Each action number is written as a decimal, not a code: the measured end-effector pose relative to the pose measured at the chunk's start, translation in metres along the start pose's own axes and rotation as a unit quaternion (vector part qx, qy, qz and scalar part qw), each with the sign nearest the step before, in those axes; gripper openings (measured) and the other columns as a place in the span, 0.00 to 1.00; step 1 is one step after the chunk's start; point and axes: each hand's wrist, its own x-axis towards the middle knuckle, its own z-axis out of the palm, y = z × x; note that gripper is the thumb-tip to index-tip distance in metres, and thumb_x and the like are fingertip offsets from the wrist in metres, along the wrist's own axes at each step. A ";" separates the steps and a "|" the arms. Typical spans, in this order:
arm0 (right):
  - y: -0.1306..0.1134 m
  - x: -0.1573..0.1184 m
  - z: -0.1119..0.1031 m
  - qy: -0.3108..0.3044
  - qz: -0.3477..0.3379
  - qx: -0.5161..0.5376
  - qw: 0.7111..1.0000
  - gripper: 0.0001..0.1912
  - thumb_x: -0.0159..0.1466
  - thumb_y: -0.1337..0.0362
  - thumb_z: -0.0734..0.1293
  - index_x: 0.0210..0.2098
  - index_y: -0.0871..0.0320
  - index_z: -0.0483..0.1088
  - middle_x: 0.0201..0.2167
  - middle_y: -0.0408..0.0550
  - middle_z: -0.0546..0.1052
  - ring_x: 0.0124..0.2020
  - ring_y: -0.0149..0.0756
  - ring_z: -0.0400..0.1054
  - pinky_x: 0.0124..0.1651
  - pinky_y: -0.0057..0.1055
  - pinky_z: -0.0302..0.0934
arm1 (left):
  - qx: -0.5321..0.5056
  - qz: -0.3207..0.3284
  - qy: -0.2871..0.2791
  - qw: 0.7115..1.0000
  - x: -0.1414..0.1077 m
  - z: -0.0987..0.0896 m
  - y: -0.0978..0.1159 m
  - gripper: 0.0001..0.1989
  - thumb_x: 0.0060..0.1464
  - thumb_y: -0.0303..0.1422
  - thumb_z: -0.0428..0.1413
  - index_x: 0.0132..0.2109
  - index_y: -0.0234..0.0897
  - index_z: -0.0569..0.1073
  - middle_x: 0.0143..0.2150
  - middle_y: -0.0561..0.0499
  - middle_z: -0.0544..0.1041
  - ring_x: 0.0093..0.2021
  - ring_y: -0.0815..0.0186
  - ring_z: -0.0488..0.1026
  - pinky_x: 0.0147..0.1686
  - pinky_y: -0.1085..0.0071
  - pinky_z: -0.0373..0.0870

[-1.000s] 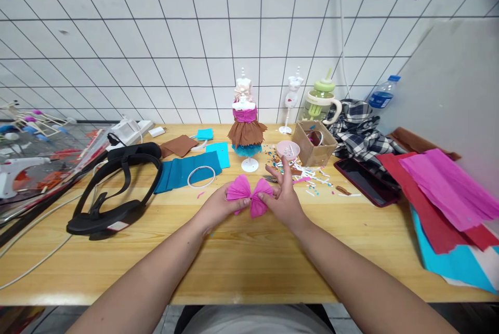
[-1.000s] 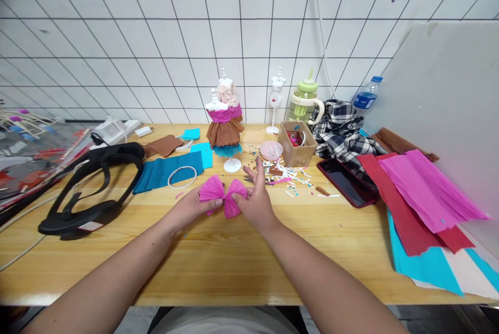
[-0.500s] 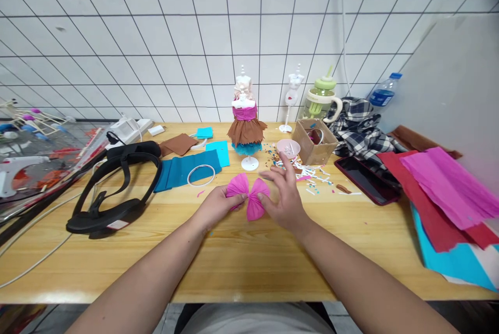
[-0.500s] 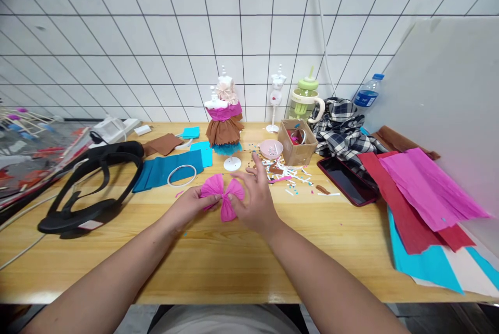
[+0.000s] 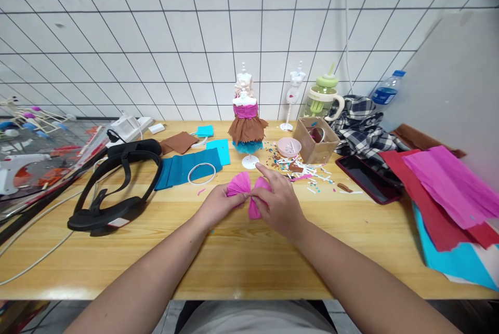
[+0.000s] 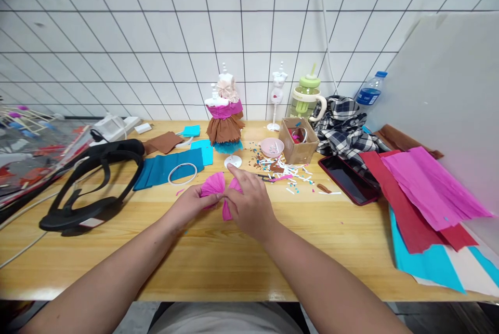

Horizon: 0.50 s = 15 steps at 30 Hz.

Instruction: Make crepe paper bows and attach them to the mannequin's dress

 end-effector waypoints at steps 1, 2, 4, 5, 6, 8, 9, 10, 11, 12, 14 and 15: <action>0.000 0.000 0.000 -0.005 0.006 0.007 1.000 0.08 0.63 0.66 0.64 0.37 0.52 0.74 0.66 0.47 0.57 0.62 0.46 0.55 0.60 0.49 0.52 | -0.005 0.000 0.000 1.000 0.000 0.000 -0.001 0.16 0.46 0.44 0.61 0.30 0.33 0.75 0.24 0.54 0.71 0.26 0.69 0.65 0.30 0.73 0.63; 0.000 0.000 -0.001 -0.008 0.012 0.016 1.000 0.07 0.63 0.66 0.64 0.37 0.51 0.74 0.66 0.46 0.57 0.63 0.47 0.54 0.61 0.50 0.51 | -0.008 0.000 0.002 1.000 0.000 -0.001 -0.001 0.16 0.46 0.44 0.62 0.30 0.33 0.75 0.24 0.54 0.72 0.26 0.69 0.66 0.30 0.72 0.63; -0.001 0.001 -0.001 -0.012 0.026 0.036 0.999 0.07 0.63 0.66 0.64 0.37 0.51 0.74 0.65 0.45 0.58 0.62 0.48 0.55 0.61 0.52 0.50 | -0.014 -0.002 0.004 1.000 0.000 -0.001 -0.001 0.17 0.45 0.45 0.62 0.32 0.33 0.77 0.25 0.53 0.73 0.26 0.68 0.67 0.30 0.71 0.65; -0.001 0.001 -0.001 -0.014 0.030 0.042 0.999 0.07 0.63 0.66 0.64 0.37 0.51 0.74 0.65 0.45 0.59 0.62 0.48 0.55 0.61 0.52 0.50 | -0.017 -0.003 0.003 1.000 0.000 -0.001 -0.001 0.17 0.45 0.45 0.63 0.33 0.34 0.77 0.26 0.53 0.75 0.27 0.67 0.68 0.32 0.71 0.66; -0.001 0.001 -0.001 -0.016 0.030 0.043 0.998 0.07 0.63 0.66 0.64 0.37 0.51 0.74 0.65 0.45 0.60 0.61 0.48 0.56 0.60 0.52 0.50 | -0.022 -0.002 0.001 1.000 -0.001 -0.002 0.000 0.18 0.44 0.45 0.63 0.35 0.34 0.78 0.28 0.52 0.76 0.29 0.65 0.70 0.33 0.70 0.67; -0.001 0.001 -0.002 -0.016 0.026 0.032 0.999 0.07 0.63 0.65 0.64 0.36 0.51 0.74 0.64 0.46 0.61 0.58 0.48 0.59 0.59 0.51 0.52 | -0.028 -0.001 -0.001 1.000 -0.001 -0.002 0.001 0.19 0.44 0.45 0.63 0.37 0.34 0.79 0.32 0.50 0.79 0.32 0.63 0.72 0.37 0.68 0.68; -0.001 0.000 -0.002 -0.014 0.025 0.025 0.999 0.07 0.64 0.65 0.64 0.36 0.51 0.75 0.64 0.46 0.62 0.57 0.48 0.60 0.58 0.50 0.53 | -0.026 -0.001 -0.001 1.000 -0.001 -0.002 0.001 0.18 0.44 0.44 0.63 0.38 0.34 0.79 0.33 0.50 0.80 0.33 0.62 0.73 0.38 0.68 0.68; -0.001 0.000 -0.002 -0.012 0.024 0.020 0.999 0.07 0.64 0.64 0.64 0.36 0.51 0.75 0.63 0.47 0.63 0.57 0.47 0.60 0.57 0.49 0.54 | -0.020 -0.001 0.000 1.000 -0.001 -0.002 0.001 0.18 0.45 0.44 0.63 0.38 0.34 0.79 0.34 0.50 0.80 0.34 0.62 0.73 0.39 0.68 0.68; -0.002 0.000 -0.002 -0.010 0.027 0.019 0.999 0.08 0.64 0.64 0.64 0.36 0.51 0.75 0.62 0.47 0.63 0.56 0.47 0.61 0.56 0.49 0.55 | -0.014 0.000 0.001 1.000 -0.001 -0.003 0.002 0.18 0.45 0.44 0.63 0.38 0.34 0.79 0.35 0.50 0.80 0.34 0.62 0.74 0.40 0.68 0.68; -0.002 -0.001 -0.002 -0.009 0.032 0.022 0.999 0.08 0.64 0.63 0.64 0.36 0.51 0.76 0.62 0.48 0.65 0.54 0.46 0.62 0.55 0.48 0.55 | -0.007 0.001 0.001 1.000 -0.001 -0.003 0.002 0.17 0.45 0.44 0.63 0.38 0.35 0.80 0.35 0.50 0.81 0.35 0.62 0.74 0.40 0.68 0.68; -0.003 -0.001 -0.002 -0.006 0.052 0.035 0.998 0.07 0.64 0.63 0.65 0.36 0.52 0.76 0.59 0.49 0.67 0.51 0.45 0.65 0.53 0.46 0.57 | 0.001 0.005 -0.005 1.000 -0.001 -0.002 0.003 0.17 0.46 0.44 0.63 0.38 0.35 0.80 0.37 0.50 0.81 0.36 0.62 0.75 0.41 0.68 0.68; -0.003 -0.001 -0.001 -0.004 0.063 0.042 0.997 0.06 0.63 0.63 0.65 0.36 0.52 0.76 0.57 0.49 0.69 0.49 0.44 0.66 0.52 0.46 0.57 | 0.002 0.011 -0.008 1.000 -0.002 -0.002 0.003 0.18 0.46 0.44 0.63 0.39 0.35 0.80 0.38 0.50 0.82 0.37 0.61 0.75 0.41 0.67 0.69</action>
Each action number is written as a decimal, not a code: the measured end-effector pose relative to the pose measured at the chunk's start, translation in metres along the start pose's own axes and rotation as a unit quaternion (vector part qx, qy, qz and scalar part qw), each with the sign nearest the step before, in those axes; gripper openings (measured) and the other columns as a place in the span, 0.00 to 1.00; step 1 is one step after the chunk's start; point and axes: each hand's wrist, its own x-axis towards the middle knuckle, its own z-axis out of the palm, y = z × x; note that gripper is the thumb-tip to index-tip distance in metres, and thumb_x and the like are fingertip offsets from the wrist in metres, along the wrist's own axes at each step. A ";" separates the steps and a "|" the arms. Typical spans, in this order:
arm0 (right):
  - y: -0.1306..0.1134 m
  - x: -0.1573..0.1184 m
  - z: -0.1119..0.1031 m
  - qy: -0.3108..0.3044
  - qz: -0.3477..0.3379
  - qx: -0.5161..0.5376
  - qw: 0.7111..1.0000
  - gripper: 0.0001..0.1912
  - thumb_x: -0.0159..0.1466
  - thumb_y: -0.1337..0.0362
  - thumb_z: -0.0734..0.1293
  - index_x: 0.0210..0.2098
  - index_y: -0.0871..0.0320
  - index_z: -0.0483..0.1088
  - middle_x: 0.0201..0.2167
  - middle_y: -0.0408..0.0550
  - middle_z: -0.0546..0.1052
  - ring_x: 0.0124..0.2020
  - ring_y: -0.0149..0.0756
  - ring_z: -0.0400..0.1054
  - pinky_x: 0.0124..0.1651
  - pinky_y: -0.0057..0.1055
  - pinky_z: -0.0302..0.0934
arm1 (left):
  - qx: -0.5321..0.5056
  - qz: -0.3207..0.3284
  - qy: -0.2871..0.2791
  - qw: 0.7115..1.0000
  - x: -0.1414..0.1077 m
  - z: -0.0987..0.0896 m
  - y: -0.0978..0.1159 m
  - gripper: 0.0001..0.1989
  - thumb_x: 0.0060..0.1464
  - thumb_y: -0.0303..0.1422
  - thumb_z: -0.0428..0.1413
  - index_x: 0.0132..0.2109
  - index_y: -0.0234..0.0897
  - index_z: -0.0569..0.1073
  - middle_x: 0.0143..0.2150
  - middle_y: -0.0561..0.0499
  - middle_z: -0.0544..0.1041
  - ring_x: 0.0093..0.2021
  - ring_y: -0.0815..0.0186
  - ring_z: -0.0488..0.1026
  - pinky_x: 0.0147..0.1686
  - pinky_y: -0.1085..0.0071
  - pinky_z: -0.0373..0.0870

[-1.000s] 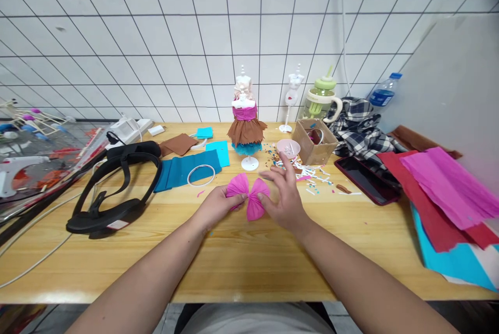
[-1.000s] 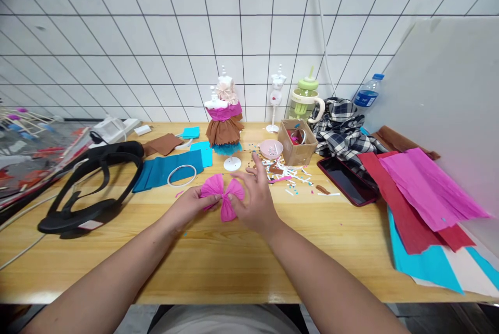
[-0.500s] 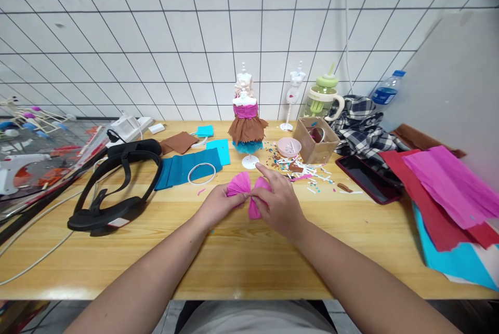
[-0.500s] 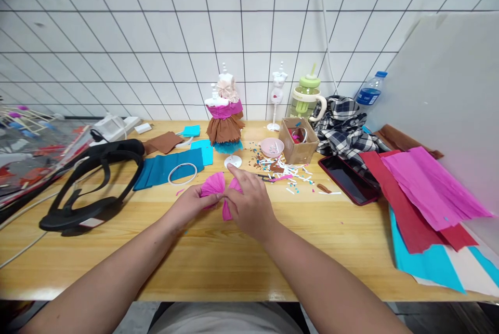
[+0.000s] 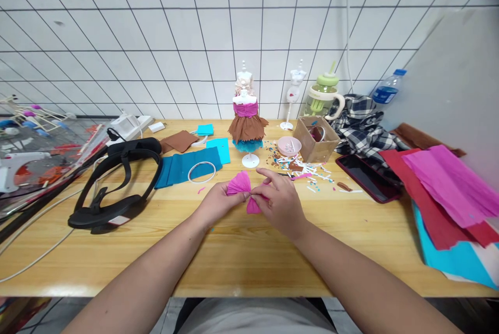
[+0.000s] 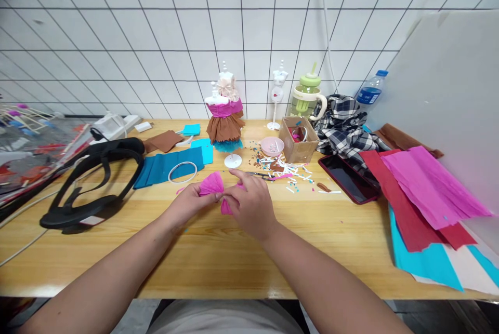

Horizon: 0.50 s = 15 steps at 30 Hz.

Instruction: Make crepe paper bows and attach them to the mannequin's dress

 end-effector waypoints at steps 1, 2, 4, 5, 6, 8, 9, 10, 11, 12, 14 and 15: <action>0.000 0.000 0.000 0.003 0.011 0.007 1.000 0.06 0.63 0.62 0.66 0.36 0.52 0.76 0.55 0.50 0.71 0.49 0.44 0.67 0.52 0.45 0.58 | 0.001 0.006 -0.002 1.000 0.000 0.001 0.000 0.18 0.47 0.44 0.63 0.39 0.35 0.80 0.38 0.49 0.82 0.38 0.60 0.75 0.42 0.67 0.69; 0.000 0.000 0.000 0.006 0.021 0.016 1.000 0.05 0.62 0.62 0.67 0.36 0.52 0.76 0.54 0.50 0.72 0.49 0.44 0.67 0.52 0.45 0.58 | 0.002 0.012 -0.003 1.000 0.000 0.001 0.001 0.18 0.47 0.44 0.63 0.39 0.35 0.80 0.39 0.49 0.82 0.38 0.59 0.76 0.42 0.67 0.69; 0.001 0.001 0.001 0.010 0.042 0.038 0.998 0.05 0.61 0.63 0.68 0.37 0.52 0.75 0.52 0.50 0.73 0.51 0.45 0.66 0.53 0.45 0.57 | 0.005 0.022 -0.004 1.000 -0.001 0.002 0.001 0.18 0.47 0.44 0.62 0.40 0.35 0.80 0.40 0.49 0.82 0.40 0.58 0.76 0.43 0.66 0.70; 0.003 0.002 0.002 0.010 0.055 0.053 0.997 0.05 0.60 0.63 0.69 0.37 0.52 0.75 0.51 0.50 0.73 0.52 0.45 0.66 0.54 0.45 0.57 | 0.009 0.026 -0.005 1.000 -0.001 0.002 0.002 0.17 0.47 0.44 0.62 0.40 0.35 0.80 0.40 0.49 0.82 0.40 0.58 0.76 0.43 0.66 0.70; 0.004 0.003 0.003 0.009 0.068 0.069 0.995 0.06 0.59 0.63 0.69 0.37 0.52 0.74 0.51 0.50 0.73 0.52 0.45 0.66 0.54 0.44 0.58 | 0.015 0.030 -0.007 0.999 -0.001 0.003 0.002 0.17 0.48 0.43 0.62 0.40 0.36 0.80 0.40 0.49 0.82 0.40 0.58 0.77 0.43 0.66 0.70; 0.009 0.004 0.006 -0.002 0.097 0.101 0.990 0.09 0.56 0.64 0.71 0.38 0.53 0.74 0.51 0.50 0.73 0.53 0.44 0.65 0.56 0.44 0.57 | 0.027 0.037 -0.014 0.999 -0.001 0.003 0.003 0.16 0.48 0.42 0.62 0.40 0.36 0.80 0.40 0.49 0.82 0.40 0.58 0.77 0.43 0.66 0.70; 0.012 0.004 0.008 -0.014 0.111 0.115 0.987 0.10 0.55 0.65 0.71 0.38 0.53 0.74 0.51 0.50 0.73 0.54 0.44 0.65 0.56 0.44 0.57 | 0.034 0.041 -0.018 0.998 -0.002 0.003 0.003 0.16 0.48 0.42 0.62 0.40 0.36 0.80 0.40 0.49 0.82 0.40 0.58 0.77 0.42 0.67 0.70; 0.014 0.004 0.010 -0.027 0.125 0.127 0.984 0.10 0.54 0.66 0.71 0.37 0.53 0.74 0.50 0.50 0.74 0.54 0.44 0.65 0.57 0.44 0.57 | 0.041 0.045 -0.021 0.998 -0.002 0.004 0.004 0.16 0.48 0.41 0.62 0.40 0.36 0.80 0.40 0.48 0.82 0.39 0.58 0.77 0.41 0.67 0.71; 0.016 0.003 0.011 -0.042 0.139 0.138 0.980 0.10 0.53 0.67 0.71 0.36 0.54 0.74 0.49 0.50 0.74 0.53 0.44 0.65 0.57 0.44 0.57 | 0.050 0.049 -0.026 0.997 -0.002 0.004 0.004 0.15 0.48 0.41 0.62 0.40 0.35 0.81 0.39 0.48 0.82 0.38 0.58 0.77 0.40 0.68 0.71; 0.017 0.003 0.013 -0.056 0.152 0.149 0.976 0.10 0.52 0.67 0.70 0.36 0.54 0.74 0.49 0.50 0.74 0.53 0.44 0.65 0.57 0.45 0.57 | 0.059 0.052 -0.031 0.996 -0.003 0.005 0.004 0.15 0.48 0.41 0.61 0.39 0.35 0.81 0.38 0.48 0.82 0.37 0.59 0.77 0.39 0.68 0.71; 0.019 0.002 0.015 -0.072 0.173 0.171 0.967 0.11 0.51 0.69 0.70 0.35 0.54 0.73 0.48 0.50 0.75 0.53 0.44 0.66 0.57 0.45 0.57 | 0.068 0.052 -0.041 0.995 -0.003 0.005 0.005 0.14 0.48 0.41 0.61 0.35 0.34 0.81 0.34 0.47 0.82 0.35 0.59 0.77 0.36 0.68 0.70; 0.019 0.002 0.015 -0.077 0.181 0.186 0.963 0.11 0.51 0.69 0.69 0.35 0.54 0.73 0.47 0.49 0.75 0.52 0.44 0.66 0.57 0.45 0.57 | 0.064 0.048 -0.046 0.996 -0.003 0.006 0.005 0.14 0.48 0.41 0.61 0.35 0.34 0.81 0.33 0.48 0.82 0.34 0.59 0.76 0.36 0.68 0.70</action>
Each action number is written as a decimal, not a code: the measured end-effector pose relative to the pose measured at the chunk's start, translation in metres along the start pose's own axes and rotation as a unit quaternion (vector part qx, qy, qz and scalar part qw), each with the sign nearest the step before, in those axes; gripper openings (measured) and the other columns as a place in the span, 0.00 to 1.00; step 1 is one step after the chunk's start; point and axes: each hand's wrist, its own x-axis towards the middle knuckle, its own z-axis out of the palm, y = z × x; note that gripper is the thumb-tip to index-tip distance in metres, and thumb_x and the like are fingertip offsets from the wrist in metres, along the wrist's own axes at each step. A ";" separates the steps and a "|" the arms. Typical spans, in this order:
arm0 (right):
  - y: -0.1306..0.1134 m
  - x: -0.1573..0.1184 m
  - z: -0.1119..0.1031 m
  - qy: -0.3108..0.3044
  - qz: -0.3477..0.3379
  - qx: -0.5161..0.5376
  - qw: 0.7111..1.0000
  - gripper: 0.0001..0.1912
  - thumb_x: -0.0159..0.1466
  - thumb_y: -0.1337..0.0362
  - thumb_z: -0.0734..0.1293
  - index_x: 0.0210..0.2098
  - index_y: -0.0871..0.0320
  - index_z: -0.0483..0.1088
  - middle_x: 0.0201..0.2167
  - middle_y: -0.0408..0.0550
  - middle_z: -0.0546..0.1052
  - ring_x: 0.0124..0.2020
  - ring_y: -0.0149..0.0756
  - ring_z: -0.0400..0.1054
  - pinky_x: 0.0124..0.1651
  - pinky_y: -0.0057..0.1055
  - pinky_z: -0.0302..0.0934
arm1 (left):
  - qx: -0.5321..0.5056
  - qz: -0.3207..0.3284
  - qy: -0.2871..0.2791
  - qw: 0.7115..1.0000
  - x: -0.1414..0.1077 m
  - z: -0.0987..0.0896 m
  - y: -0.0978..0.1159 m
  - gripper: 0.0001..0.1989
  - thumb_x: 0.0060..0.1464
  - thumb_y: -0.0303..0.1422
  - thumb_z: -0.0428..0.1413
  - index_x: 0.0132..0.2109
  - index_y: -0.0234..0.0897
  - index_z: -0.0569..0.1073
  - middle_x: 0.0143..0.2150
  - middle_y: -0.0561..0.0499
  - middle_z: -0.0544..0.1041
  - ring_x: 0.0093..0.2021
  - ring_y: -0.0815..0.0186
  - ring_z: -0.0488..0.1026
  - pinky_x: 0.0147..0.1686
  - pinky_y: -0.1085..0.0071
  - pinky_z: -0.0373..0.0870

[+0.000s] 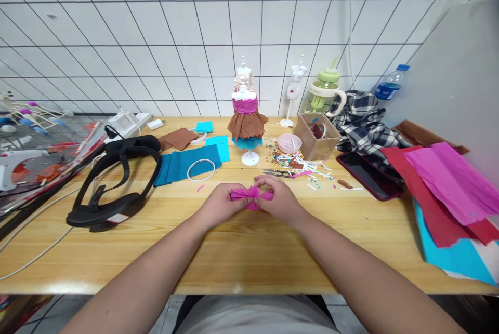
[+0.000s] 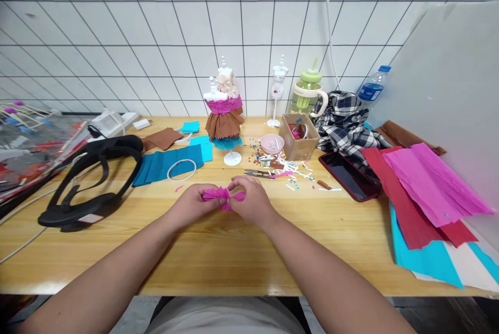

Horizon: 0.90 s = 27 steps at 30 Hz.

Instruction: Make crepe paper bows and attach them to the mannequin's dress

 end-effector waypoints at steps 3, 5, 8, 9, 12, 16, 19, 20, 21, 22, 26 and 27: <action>0.001 0.002 -0.004 -0.033 0.015 0.103 0.994 0.13 0.53 0.65 0.70 0.39 0.54 0.71 0.44 0.48 0.76 0.47 0.41 0.69 0.53 0.41 0.62 | -0.048 -0.028 0.007 0.998 0.001 -0.002 -0.002 0.16 0.46 0.43 0.63 0.37 0.35 0.81 0.35 0.49 0.82 0.36 0.59 0.76 0.40 0.67 0.70; 0.001 0.004 -0.009 -0.049 0.022 0.193 0.980 0.15 0.56 0.62 0.68 0.43 0.55 0.70 0.45 0.48 0.76 0.45 0.39 0.70 0.49 0.38 0.65 | -0.100 -0.054 0.021 0.993 0.002 -0.004 -0.004 0.17 0.45 0.43 0.64 0.38 0.35 0.80 0.36 0.49 0.82 0.36 0.60 0.76 0.41 0.67 0.70; 0.002 0.005 -0.017 -0.015 0.000 0.197 0.980 0.18 0.60 0.65 0.64 0.50 0.54 0.67 0.51 0.50 0.72 0.47 0.38 0.69 0.50 0.38 0.65 | -0.209 -0.072 0.014 0.975 0.002 -0.008 -0.006 0.15 0.45 0.42 0.64 0.35 0.34 0.79 0.33 0.49 0.80 0.34 0.63 0.74 0.38 0.68 0.68; 0.002 0.004 -0.019 -0.008 -0.025 0.164 0.986 0.20 0.60 0.67 0.63 0.52 0.53 0.66 0.53 0.50 0.71 0.48 0.38 0.69 0.51 0.39 0.64 | -0.243 -0.076 0.000 0.967 0.001 -0.008 -0.005 0.15 0.45 0.41 0.65 0.35 0.34 0.79 0.33 0.48 0.80 0.33 0.64 0.74 0.38 0.69 0.68; -0.001 0.001 -0.020 -0.026 -0.118 0.080 0.989 0.27 0.59 0.72 0.62 0.57 0.50 0.63 0.57 0.50 0.67 0.56 0.39 0.64 0.57 0.41 0.60 | -0.298 -0.096 -0.049 0.948 -0.001 -0.010 -0.003 0.15 0.45 0.40 0.65 0.37 0.33 0.79 0.35 0.45 0.80 0.34 0.64 0.74 0.37 0.69 0.67; -0.005 -0.002 -0.015 -0.028 -0.180 0.046 0.982 0.25 0.57 0.69 0.68 0.54 0.50 0.68 0.61 0.51 0.63 0.61 0.43 0.58 0.61 0.44 0.55 | -0.302 -0.122 -0.092 0.941 -0.006 -0.011 -0.001 0.17 0.44 0.40 0.66 0.39 0.33 0.79 0.38 0.44 0.80 0.36 0.62 0.75 0.39 0.68 0.68; -0.007 -0.004 -0.015 -0.015 -0.166 0.051 0.985 0.12 0.56 0.65 0.71 0.40 0.51 0.76 0.63 0.49 0.60 0.61 0.45 0.59 0.59 0.43 0.58 | -0.286 -0.128 -0.131 0.941 -0.007 -0.010 0.000 0.20 0.44 0.41 0.66 0.42 0.34 0.78 0.40 0.43 0.80 0.39 0.60 0.75 0.39 0.68 0.68; -0.008 -0.004 -0.016 -0.013 -0.161 0.053 0.986 0.08 0.55 0.65 0.72 0.36 0.52 0.76 0.64 0.49 0.59 0.61 0.46 0.59 0.59 0.43 0.58 | -0.279 -0.128 -0.145 0.941 -0.007 -0.009 0.000 0.22 0.44 0.42 0.65 0.44 0.33 0.78 0.41 0.43 0.79 0.41 0.58 0.75 0.39 0.67 0.68; -0.009 -0.004 -0.017 -0.012 -0.157 0.054 0.986 0.05 0.55 0.65 0.72 0.33 0.52 0.76 0.64 0.49 0.59 0.62 0.46 0.58 0.59 0.43 0.57 | -0.272 -0.125 -0.147 0.943 -0.006 -0.008 0.000 0.23 0.46 0.44 0.64 0.45 0.33 0.77 0.42 0.42 0.79 0.42 0.57 0.75 0.40 0.66 0.68; -0.010 -0.004 -0.019 -0.011 -0.154 0.055 0.987 0.04 0.54 0.66 0.72 0.31 0.53 0.76 0.63 0.49 0.60 0.63 0.47 0.57 0.60 0.43 0.56 | -0.259 -0.116 -0.133 0.950 -0.005 -0.008 0.001 0.24 0.47 0.46 0.63 0.45 0.33 0.76 0.43 0.42 0.79 0.43 0.57 0.75 0.42 0.65 0.68; -0.011 -0.002 -0.020 -0.009 -0.118 0.084 0.989 0.04 0.58 0.69 0.67 0.33 0.55 0.71 0.53 0.51 0.71 0.57 0.42 0.63 0.59 0.42 0.56 | -0.107 -0.019 0.086 0.990 0.001 -0.009 0.001 0.24 0.50 0.50 0.58 0.45 0.35 0.74 0.45 0.43 0.77 0.47 0.56 0.73 0.48 0.63 0.66; -0.011 -0.002 -0.019 -0.014 -0.095 0.093 0.991 0.03 0.60 0.69 0.65 0.33 0.55 0.70 0.47 0.50 0.75 0.51 0.40 0.68 0.54 0.39 0.60 | -0.069 0.017 0.133 0.989 0.001 -0.010 0.001 0.24 0.52 0.50 0.57 0.46 0.35 0.73 0.47 0.42 0.76 0.49 0.56 0.72 0.50 0.63 0.66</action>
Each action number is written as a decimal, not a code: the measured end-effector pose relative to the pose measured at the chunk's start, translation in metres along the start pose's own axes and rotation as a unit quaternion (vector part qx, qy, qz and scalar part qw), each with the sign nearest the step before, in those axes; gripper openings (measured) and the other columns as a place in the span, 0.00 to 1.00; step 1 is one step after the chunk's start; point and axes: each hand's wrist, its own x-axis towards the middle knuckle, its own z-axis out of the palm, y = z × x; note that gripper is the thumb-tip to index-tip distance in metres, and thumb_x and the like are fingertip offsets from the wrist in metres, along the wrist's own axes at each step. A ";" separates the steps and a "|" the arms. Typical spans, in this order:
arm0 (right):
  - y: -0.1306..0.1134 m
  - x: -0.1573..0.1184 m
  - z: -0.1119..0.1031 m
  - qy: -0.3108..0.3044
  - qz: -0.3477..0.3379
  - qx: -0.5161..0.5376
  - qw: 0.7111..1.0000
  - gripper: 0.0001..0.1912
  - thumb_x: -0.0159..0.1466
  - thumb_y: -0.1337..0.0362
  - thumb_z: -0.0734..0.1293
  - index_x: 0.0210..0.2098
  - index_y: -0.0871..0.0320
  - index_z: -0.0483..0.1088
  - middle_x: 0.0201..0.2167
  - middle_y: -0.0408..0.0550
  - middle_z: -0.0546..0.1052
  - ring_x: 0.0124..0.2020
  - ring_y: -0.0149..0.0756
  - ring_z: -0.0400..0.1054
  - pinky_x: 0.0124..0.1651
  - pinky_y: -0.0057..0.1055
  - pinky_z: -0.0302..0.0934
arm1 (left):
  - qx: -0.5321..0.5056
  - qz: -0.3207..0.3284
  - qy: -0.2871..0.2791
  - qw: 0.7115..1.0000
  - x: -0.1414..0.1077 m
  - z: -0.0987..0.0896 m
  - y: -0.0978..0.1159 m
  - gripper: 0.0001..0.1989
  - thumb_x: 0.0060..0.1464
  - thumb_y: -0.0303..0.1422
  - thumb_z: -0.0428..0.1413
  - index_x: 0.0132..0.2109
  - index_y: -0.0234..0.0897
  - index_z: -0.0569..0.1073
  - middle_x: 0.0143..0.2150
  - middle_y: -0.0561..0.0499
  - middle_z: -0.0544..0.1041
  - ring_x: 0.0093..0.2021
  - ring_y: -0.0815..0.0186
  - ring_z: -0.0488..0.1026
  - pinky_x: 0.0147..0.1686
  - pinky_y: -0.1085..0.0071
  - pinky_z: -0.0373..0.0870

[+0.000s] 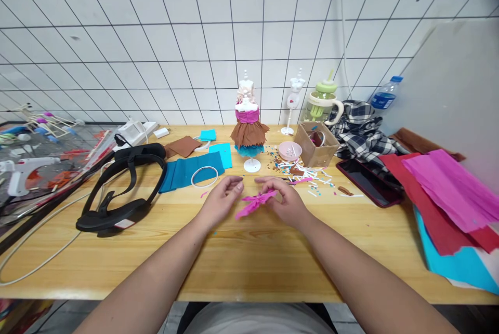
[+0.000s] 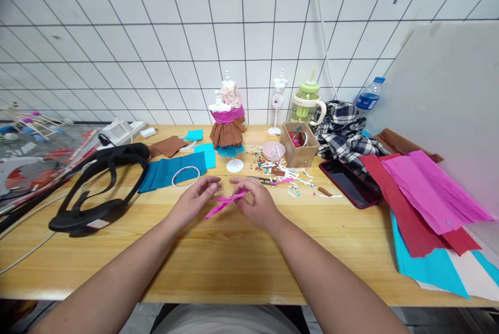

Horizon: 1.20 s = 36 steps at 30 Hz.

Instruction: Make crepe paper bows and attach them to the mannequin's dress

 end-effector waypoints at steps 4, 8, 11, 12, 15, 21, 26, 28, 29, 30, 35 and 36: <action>0.003 0.000 0.005 -0.014 0.085 -0.025 0.996 0.03 0.61 0.67 0.62 0.34 0.54 0.66 0.27 0.41 0.74 0.30 0.34 0.69 0.34 0.30 0.61 | 0.025 0.131 -0.046 0.990 -0.005 -0.003 0.003 0.27 0.54 0.52 0.53 0.52 0.37 0.71 0.54 0.41 0.73 0.56 0.53 0.68 0.54 0.62 0.63; 0.006 -0.001 0.006 -0.013 0.107 -0.065 0.992 0.03 0.62 0.66 0.61 0.36 0.54 0.66 0.26 0.40 0.74 0.27 0.33 0.68 0.31 0.29 0.59 | 0.109 0.134 -0.157 0.972 -0.013 0.000 0.002 0.37 0.43 0.48 0.65 0.59 0.41 0.67 0.57 0.42 0.71 0.56 0.50 0.67 0.55 0.60 0.62; 0.009 0.000 0.004 -0.003 0.101 -0.118 0.988 0.03 0.61 0.67 0.62 0.35 0.54 0.66 0.26 0.40 0.74 0.27 0.32 0.67 0.31 0.28 0.57 | 0.215 0.139 -0.211 0.943 -0.015 0.003 0.001 0.47 0.31 0.44 0.70 0.60 0.43 0.64 0.58 0.42 0.69 0.57 0.48 0.65 0.56 0.57 0.60; 0.010 0.000 0.004 -0.006 0.102 -0.128 0.986 0.03 0.60 0.67 0.62 0.34 0.54 0.66 0.25 0.39 0.73 0.26 0.31 0.66 0.31 0.28 0.56 | 0.246 0.147 -0.223 0.932 -0.016 0.003 0.001 0.48 0.29 0.43 0.71 0.60 0.43 0.64 0.58 0.43 0.68 0.57 0.48 0.64 0.56 0.56 0.60; 0.011 0.000 0.003 -0.010 0.108 -0.134 0.985 0.03 0.60 0.67 0.62 0.34 0.55 0.67 0.25 0.39 0.73 0.26 0.30 0.66 0.30 0.27 0.55 | 0.304 0.176 -0.239 0.905 -0.019 0.006 0.004 0.43 0.30 0.40 0.71 0.56 0.42 0.66 0.54 0.45 0.69 0.54 0.51 0.64 0.53 0.57 0.61; 0.012 0.001 0.002 0.016 0.105 -0.153 0.983 0.05 0.61 0.67 0.62 0.37 0.55 0.68 0.28 0.40 0.74 0.27 0.31 0.65 0.32 0.28 0.56 | 0.398 0.236 -0.285 0.839 -0.024 0.017 0.011 0.25 0.37 0.44 0.68 0.44 0.42 0.73 0.48 0.49 0.71 0.48 0.55 0.64 0.48 0.60 0.59; 0.015 0.002 -0.004 -0.026 0.029 -0.170 0.985 0.14 0.54 0.77 0.60 0.35 0.56 0.71 0.32 0.43 0.76 0.34 0.34 0.67 0.38 0.30 0.59 | 0.404 0.265 -0.249 0.839 -0.013 0.010 0.000 0.05 0.56 0.33 0.56 0.39 0.43 0.76 0.42 0.50 0.74 0.46 0.60 0.66 0.48 0.62 0.58; 0.015 0.002 -0.005 -0.072 -0.009 -0.180 0.981 0.20 0.50 0.81 0.59 0.36 0.56 0.72 0.35 0.44 0.77 0.39 0.36 0.68 0.44 0.32 0.59 | 0.368 0.271 -0.200 0.867 -0.006 0.004 -0.004 0.06 0.58 0.30 0.53 0.39 0.40 0.75 0.43 0.48 0.74 0.47 0.60 0.66 0.50 0.62 0.58; 0.015 0.001 -0.005 -0.092 -0.020 -0.182 0.979 0.22 0.49 0.81 0.59 0.37 0.55 0.73 0.36 0.44 0.78 0.41 0.37 0.68 0.46 0.34 0.59 | 0.339 0.265 -0.174 0.886 -0.003 0.001 -0.006 0.06 0.59 0.31 0.52 0.39 0.39 0.74 0.44 0.48 0.74 0.48 0.60 0.67 0.50 0.61 0.58; 0.015 0.001 -0.005 -0.105 -0.026 -0.177 0.978 0.23 0.49 0.81 0.60 0.39 0.55 0.73 0.38 0.45 0.78 0.42 0.38 0.68 0.48 0.35 0.59 | 0.297 0.247 -0.150 0.910 -0.001 -0.002 -0.006 0.06 0.59 0.32 0.52 0.40 0.39 0.73 0.45 0.47 0.74 0.48 0.60 0.67 0.50 0.61 0.59; 0.007 -0.002 -0.005 -0.096 -0.018 -0.034 0.995 0.25 0.58 0.69 0.66 0.55 0.56 0.65 0.49 0.50 0.75 0.50 0.41 0.67 0.55 0.38 0.58 | -0.002 0.064 -0.095 0.993 0.005 -0.007 -0.005 0.10 0.57 0.40 0.53 0.38 0.36 0.68 0.35 0.50 0.73 0.37 0.64 0.70 0.41 0.66 0.65; 0.005 -0.003 -0.006 -0.094 -0.008 0.010 0.995 0.24 0.60 0.64 0.66 0.56 0.56 0.63 0.49 0.50 0.74 0.51 0.41 0.67 0.55 0.38 0.58 | -0.042 0.041 -0.085 0.995 0.006 -0.006 -0.005 0.11 0.56 0.40 0.55 0.38 0.36 0.68 0.33 0.52 0.72 0.34 0.65 0.70 0.39 0.68 0.65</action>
